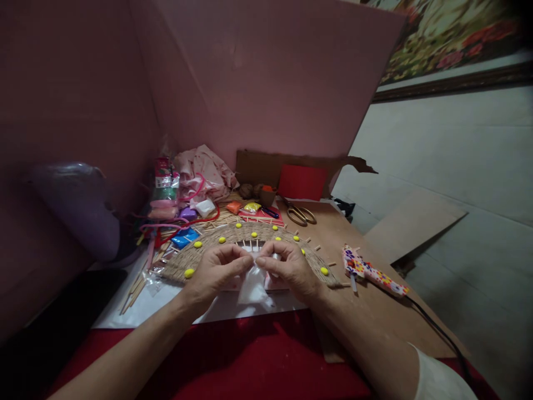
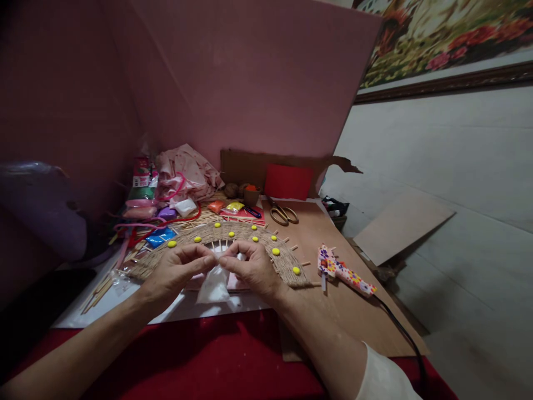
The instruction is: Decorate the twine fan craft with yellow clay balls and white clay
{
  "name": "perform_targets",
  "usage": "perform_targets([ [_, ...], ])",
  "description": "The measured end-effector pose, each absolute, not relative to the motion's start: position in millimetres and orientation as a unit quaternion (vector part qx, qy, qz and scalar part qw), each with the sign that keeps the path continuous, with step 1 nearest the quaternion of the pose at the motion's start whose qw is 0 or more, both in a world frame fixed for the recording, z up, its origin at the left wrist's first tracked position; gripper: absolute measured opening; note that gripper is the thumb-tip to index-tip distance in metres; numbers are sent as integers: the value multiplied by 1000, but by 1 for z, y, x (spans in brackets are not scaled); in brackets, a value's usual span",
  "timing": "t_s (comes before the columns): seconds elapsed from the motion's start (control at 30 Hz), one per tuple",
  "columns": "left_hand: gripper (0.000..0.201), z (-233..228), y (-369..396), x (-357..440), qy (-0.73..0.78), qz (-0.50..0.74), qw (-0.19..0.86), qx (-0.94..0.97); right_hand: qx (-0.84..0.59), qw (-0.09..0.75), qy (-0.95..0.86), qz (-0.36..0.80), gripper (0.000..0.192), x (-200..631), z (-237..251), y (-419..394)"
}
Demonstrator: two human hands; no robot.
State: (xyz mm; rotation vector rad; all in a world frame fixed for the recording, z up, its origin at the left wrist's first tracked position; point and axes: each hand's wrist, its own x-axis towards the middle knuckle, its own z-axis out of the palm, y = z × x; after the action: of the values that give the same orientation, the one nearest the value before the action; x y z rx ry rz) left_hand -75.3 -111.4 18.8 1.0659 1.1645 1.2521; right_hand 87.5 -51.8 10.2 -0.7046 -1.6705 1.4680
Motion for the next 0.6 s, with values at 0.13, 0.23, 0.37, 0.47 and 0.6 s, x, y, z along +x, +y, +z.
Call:
perform_targets([
  [0.13,27,20,-111,-74,487,524,515,471,-285,387,-672,564,20,86,10,-54],
  [0.23,27,19,-111,-75,490,525,509,474,-290,384,-665,571,20,86,10,-54],
  [0.37,25,19,-110,-77,501,548,492,454,-281,371,-643,608,24,88,12,-50],
  [0.47,23,19,-109,-78,501,572,466,452,-275,364,-633,625,27,89,12,-46],
  [0.6,22,20,-110,-78,492,576,460,463,-281,378,-629,619,25,90,11,-46],
])
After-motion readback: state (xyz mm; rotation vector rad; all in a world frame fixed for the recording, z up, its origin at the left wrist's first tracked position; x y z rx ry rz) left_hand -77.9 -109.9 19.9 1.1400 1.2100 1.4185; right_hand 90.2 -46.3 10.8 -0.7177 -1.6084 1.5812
